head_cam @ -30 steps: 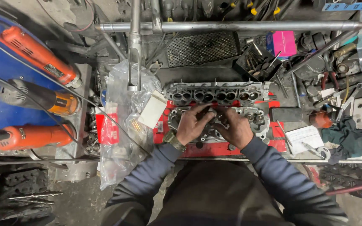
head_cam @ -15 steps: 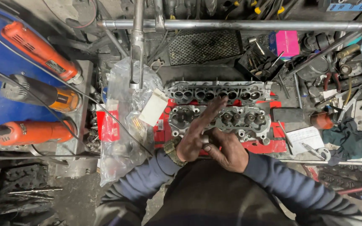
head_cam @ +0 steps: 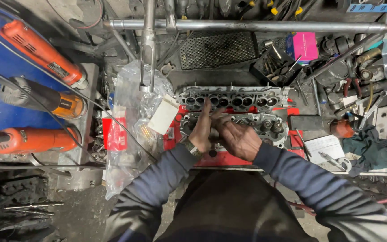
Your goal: The person assembles a cylinder head by inserting valve springs and retainers into the bores. They use a specialized tool to compress the springs and secure the retainers. The person then places the camshaft into the cylinder head and wipes the surface with a cloth.
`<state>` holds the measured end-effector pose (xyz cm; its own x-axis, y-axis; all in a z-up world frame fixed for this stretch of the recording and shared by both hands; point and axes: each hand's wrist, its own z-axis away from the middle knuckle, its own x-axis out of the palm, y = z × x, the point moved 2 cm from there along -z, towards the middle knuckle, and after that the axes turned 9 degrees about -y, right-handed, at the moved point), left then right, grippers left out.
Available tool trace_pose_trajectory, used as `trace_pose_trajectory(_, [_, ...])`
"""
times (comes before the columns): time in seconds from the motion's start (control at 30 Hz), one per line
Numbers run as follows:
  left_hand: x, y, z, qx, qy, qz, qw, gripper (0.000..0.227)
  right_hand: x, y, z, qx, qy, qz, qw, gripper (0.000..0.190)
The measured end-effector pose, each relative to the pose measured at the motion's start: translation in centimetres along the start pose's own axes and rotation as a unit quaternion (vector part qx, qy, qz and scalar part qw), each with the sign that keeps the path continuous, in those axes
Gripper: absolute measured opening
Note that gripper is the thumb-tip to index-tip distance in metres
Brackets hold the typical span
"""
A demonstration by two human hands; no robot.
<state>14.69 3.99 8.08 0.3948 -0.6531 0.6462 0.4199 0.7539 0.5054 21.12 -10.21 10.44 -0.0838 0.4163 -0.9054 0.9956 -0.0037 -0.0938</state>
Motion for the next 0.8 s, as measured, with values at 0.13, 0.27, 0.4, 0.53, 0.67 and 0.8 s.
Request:
trace_pose_trajectory(0.13, [-0.4,3.4,-0.3,0.205,0.057,-0.066,0.975,0.114,4.4,3.6,-0.4,0.084,0.025,-0.089,0.992,0.045])
trace_pose_trajectory(0.27, [-3.3,4.7,2.1,0.347,0.146,-0.092,0.922,0.081,11.6,8.3,1.5,0.241,-0.043,-0.053,0.968,0.053])
trace_pose_trajectory(0.4, [-6.0,3.0,3.3,0.330,0.174,-0.104,0.922,0.062,15.4,10.2,0.9,0.233,-0.154,0.006,0.960,0.051])
trace_pose_trajectory(0.53, [-8.0,0.5,3.8,0.324,0.193,-0.144,0.915,0.053,19.0,12.4,0.5,0.218,-0.202,0.034,0.954,0.054])
trace_pose_trajectory(0.67, [-8.7,-0.7,4.5,0.318,0.219,-0.184,0.904,0.046,19.6,12.3,0.3,0.180,-0.231,0.100,0.951,0.053])
trace_pose_trajectory(0.8, [-10.6,-2.8,3.9,0.338,0.215,-0.158,0.903,0.041,21.2,13.0,0.3,0.155,-0.265,0.116,0.945,0.059])
